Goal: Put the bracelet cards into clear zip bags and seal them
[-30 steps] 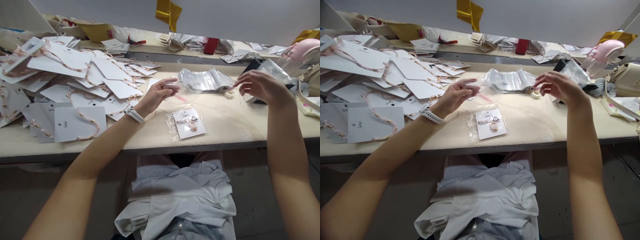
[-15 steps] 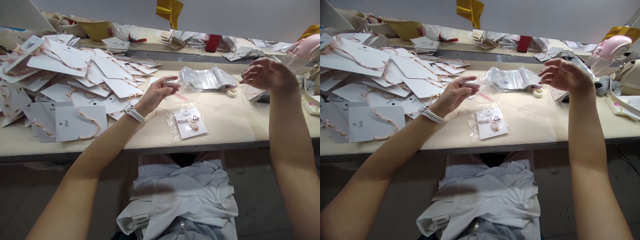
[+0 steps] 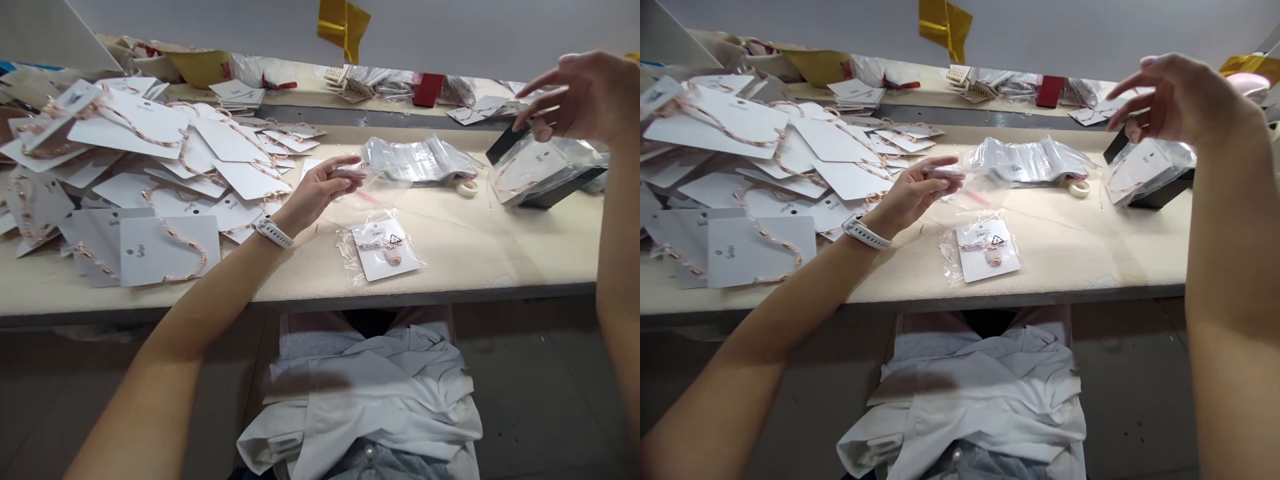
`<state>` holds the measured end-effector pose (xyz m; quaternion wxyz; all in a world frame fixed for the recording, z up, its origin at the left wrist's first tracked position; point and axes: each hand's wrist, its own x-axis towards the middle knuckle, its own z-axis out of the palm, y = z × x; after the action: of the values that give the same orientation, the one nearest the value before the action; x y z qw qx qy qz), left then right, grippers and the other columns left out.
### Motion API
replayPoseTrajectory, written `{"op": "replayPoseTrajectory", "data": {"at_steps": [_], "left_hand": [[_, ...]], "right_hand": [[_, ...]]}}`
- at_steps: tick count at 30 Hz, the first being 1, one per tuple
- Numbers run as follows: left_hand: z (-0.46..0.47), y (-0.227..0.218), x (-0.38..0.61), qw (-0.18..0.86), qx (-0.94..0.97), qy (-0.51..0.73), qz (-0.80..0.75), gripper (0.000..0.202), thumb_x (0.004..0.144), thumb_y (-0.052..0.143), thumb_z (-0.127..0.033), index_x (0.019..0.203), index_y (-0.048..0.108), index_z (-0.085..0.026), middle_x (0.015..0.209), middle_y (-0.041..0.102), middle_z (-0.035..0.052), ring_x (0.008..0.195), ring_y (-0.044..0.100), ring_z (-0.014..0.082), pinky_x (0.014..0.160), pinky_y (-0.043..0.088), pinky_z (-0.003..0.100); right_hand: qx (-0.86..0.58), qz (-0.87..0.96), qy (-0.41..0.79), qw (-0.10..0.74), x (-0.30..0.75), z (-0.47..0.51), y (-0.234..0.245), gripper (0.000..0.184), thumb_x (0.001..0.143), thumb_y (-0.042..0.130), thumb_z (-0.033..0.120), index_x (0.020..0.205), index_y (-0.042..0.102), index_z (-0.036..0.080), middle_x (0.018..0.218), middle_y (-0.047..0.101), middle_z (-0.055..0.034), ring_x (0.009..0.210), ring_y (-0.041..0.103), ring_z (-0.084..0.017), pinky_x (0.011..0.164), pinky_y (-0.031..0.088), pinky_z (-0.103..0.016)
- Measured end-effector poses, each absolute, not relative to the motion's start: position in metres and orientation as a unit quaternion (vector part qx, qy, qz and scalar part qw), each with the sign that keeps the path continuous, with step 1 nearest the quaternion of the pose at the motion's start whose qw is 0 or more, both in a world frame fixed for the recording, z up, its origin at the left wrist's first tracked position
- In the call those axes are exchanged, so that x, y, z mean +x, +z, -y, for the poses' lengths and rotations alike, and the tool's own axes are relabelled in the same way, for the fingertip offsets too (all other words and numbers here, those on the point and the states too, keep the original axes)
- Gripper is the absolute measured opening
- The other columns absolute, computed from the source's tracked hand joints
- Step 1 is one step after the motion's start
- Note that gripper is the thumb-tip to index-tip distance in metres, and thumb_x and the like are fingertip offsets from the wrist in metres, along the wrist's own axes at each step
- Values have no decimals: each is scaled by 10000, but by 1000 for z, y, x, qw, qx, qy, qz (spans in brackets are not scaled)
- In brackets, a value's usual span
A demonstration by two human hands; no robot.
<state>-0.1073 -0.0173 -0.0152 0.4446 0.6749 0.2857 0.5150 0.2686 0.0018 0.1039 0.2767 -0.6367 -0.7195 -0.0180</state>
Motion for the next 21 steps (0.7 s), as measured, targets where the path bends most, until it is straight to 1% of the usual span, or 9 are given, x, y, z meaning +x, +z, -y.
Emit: {"op": "replayPoseTrajectory", "data": {"at_steps": [3,5,7,9,11,13,16,18,21], "left_hand": [[17,-15,-107,443,673,518,-286,422,776,574,-73,1188,625,-154,1010,719,27,1063,674,166,1053,500,337],[16,-16,-107,436,674,520,-292,429,787,568,-78,1205,620,-157,1032,714,34,1081,668,167,1055,497,334],[15,-17,-107,427,676,522,-297,435,797,561,-78,1219,620,-166,1075,707,34,1101,661,167,1060,493,328],[13,-18,-107,426,675,524,-297,425,813,555,-80,1221,629,-171,1120,702,32,1109,659,164,1068,489,321],[10,-19,-108,431,669,526,-299,403,832,558,-91,1218,644,-168,1176,697,39,1134,651,165,1080,481,312],[7,-19,-110,426,666,530,-307,378,840,575,-98,1199,668,-175,1254,678,44,1201,619,169,1100,463,301],[5,-17,-115,355,694,526,-342,318,851,608,-132,1146,709,-196,1325,647,38,1286,558,180,1127,432,312],[5,-14,-120,278,726,509,-370,264,871,624,-191,1113,728,-188,1289,669,53,1252,581,192,1108,444,335],[6,-9,-125,165,772,484,-377,239,873,647,-254,1072,748,-168,1206,707,79,1163,627,199,1023,494,332]], "right_hand": [[-612,713,52,337,252,5,88,387,958,512,358,1130,687,59,981,689,-106,686,512,-69,688,424,-291],[-551,737,134,369,238,5,72,346,934,561,299,1135,672,39,1000,675,-126,679,496,-69,644,425,-265],[-470,779,224,348,220,3,55,455,924,591,307,1318,566,80,1175,639,-145,707,530,-81,635,474,-245],[-435,812,271,279,200,-1,38,696,877,665,333,1494,380,183,1411,511,-143,749,571,-97,659,539,-251],[-414,828,302,228,178,-8,21,795,842,698,348,1532,318,238,1511,410,-144,750,596,-117,653,577,-274],[-377,837,332,218,160,-16,6,686,861,670,371,1487,409,270,1505,429,-119,740,608,-122,666,593,-291],[-347,811,376,282,143,-29,-11,405,855,682,372,1233,653,226,1362,574,-95,679,599,-90,652,582,-256],[-328,777,417,340,140,-34,-19,322,837,709,358,1126,699,218,1277,629,-76,641,596,-63,644,573,-227],[-302,739,455,395,143,-36,-27,271,813,734,327,1059,715,213,1138,679,-51,609,599,-51,634,571,-218]]}}
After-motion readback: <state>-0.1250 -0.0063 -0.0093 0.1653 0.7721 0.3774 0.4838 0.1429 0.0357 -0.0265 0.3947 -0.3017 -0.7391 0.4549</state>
